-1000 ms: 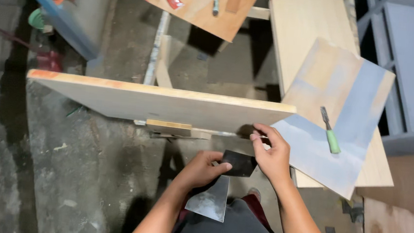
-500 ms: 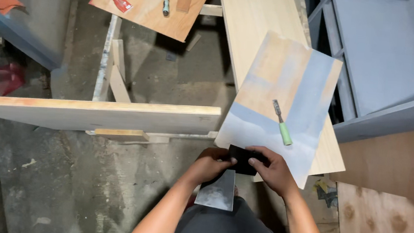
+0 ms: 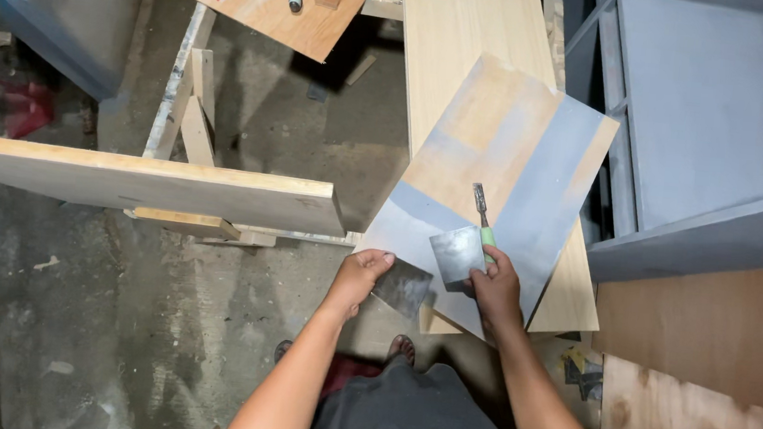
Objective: The person applies wood glue to the edge of a wooden board using a bottle and then spreads the glue with a small metal plate.
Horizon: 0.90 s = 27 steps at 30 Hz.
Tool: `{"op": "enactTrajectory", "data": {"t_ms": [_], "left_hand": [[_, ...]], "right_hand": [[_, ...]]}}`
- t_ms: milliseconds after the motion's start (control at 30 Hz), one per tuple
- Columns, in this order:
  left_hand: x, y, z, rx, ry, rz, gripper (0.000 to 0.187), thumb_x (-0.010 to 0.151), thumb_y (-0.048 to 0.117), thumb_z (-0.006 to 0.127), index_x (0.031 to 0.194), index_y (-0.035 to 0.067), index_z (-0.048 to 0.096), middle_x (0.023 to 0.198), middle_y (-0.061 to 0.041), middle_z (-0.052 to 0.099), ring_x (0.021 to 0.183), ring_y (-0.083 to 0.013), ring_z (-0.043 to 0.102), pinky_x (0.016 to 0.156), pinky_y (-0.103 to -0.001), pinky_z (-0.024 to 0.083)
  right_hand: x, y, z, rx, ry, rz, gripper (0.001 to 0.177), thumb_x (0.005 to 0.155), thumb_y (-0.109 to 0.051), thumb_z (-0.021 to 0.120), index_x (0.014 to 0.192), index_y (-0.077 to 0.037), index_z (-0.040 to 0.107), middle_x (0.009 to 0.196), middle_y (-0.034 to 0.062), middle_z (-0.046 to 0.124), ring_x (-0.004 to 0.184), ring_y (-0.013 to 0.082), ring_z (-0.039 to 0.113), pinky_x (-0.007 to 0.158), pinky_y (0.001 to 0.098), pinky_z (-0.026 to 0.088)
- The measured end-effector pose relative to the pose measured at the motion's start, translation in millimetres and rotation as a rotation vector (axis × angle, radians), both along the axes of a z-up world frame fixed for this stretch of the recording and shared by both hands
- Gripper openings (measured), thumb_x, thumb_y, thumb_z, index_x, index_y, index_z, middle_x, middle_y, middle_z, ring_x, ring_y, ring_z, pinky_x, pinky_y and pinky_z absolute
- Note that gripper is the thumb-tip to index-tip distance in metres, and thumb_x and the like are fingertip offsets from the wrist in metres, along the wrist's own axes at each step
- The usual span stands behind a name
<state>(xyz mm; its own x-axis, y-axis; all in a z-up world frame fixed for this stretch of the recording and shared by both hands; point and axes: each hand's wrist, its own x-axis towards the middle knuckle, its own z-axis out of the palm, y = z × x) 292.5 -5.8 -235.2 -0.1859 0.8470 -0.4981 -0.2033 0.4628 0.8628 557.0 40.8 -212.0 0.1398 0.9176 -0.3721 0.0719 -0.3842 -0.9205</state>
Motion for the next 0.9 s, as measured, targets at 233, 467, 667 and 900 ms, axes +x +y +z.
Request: {"op": "enactTrajectory", "data": {"t_ms": [233, 467, 667, 900], "left_hand": [[-3, 35, -55, -0.042, 0.086, 0.143, 0.034, 0.103, 0.015, 0.073, 0.133, 0.003, 0.079, 0.1, -0.004, 0.082, 0.098, -0.0143, 0.071, 0.087, -0.03, 0.057], [-6, 40, -69, -0.044, 0.431, 0.027, 0.042, 0.095, 0.022, 0.084, 0.136, 0.014, 0.08, 0.088, -0.005, 0.08, 0.087, -0.0188, 0.077, 0.076, -0.033, 0.063], [11, 10, 32, -0.068, 0.73, -0.126, 0.066, 0.099, 0.033, 0.08, 0.157, 0.008, 0.06, 0.138, -0.027, 0.074, 0.132, -0.0426, 0.07, 0.111, -0.054, 0.058], [11, -13, 38, -0.005, 0.803, -0.063, 0.04, 0.106, 0.034, 0.067, 0.137, 0.01, 0.076, 0.11, -0.022, 0.083, 0.112, -0.0428, 0.078, 0.097, -0.053, 0.062]], "right_hand": [[15, -7, 8, -0.069, -0.346, 0.177, 0.055, 0.1, -0.01, 0.074, 0.154, -0.016, 0.064, 0.103, 0.0156, 0.081, 0.076, 0.0264, 0.082, 0.064, 0.0342, 0.071], [24, -8, 2, -0.051, -0.405, 0.26, 0.055, 0.098, -0.012, 0.077, 0.152, -0.015, 0.066, 0.09, 0.0135, 0.081, 0.068, 0.023, 0.08, 0.061, 0.0348, 0.068], [29, -14, 12, -0.008, -0.638, 0.418, 0.057, 0.097, -0.026, 0.081, 0.152, -0.019, 0.068, 0.08, 0.011, 0.081, 0.076, 0.0281, 0.082, 0.071, 0.0422, 0.064], [39, -5, -8, 0.062, -0.691, 0.416, 0.035, 0.097, -0.032, 0.084, 0.13, -0.021, 0.082, 0.072, 0.0061, 0.077, 0.079, 0.0266, 0.08, 0.073, 0.0397, 0.064]]}}
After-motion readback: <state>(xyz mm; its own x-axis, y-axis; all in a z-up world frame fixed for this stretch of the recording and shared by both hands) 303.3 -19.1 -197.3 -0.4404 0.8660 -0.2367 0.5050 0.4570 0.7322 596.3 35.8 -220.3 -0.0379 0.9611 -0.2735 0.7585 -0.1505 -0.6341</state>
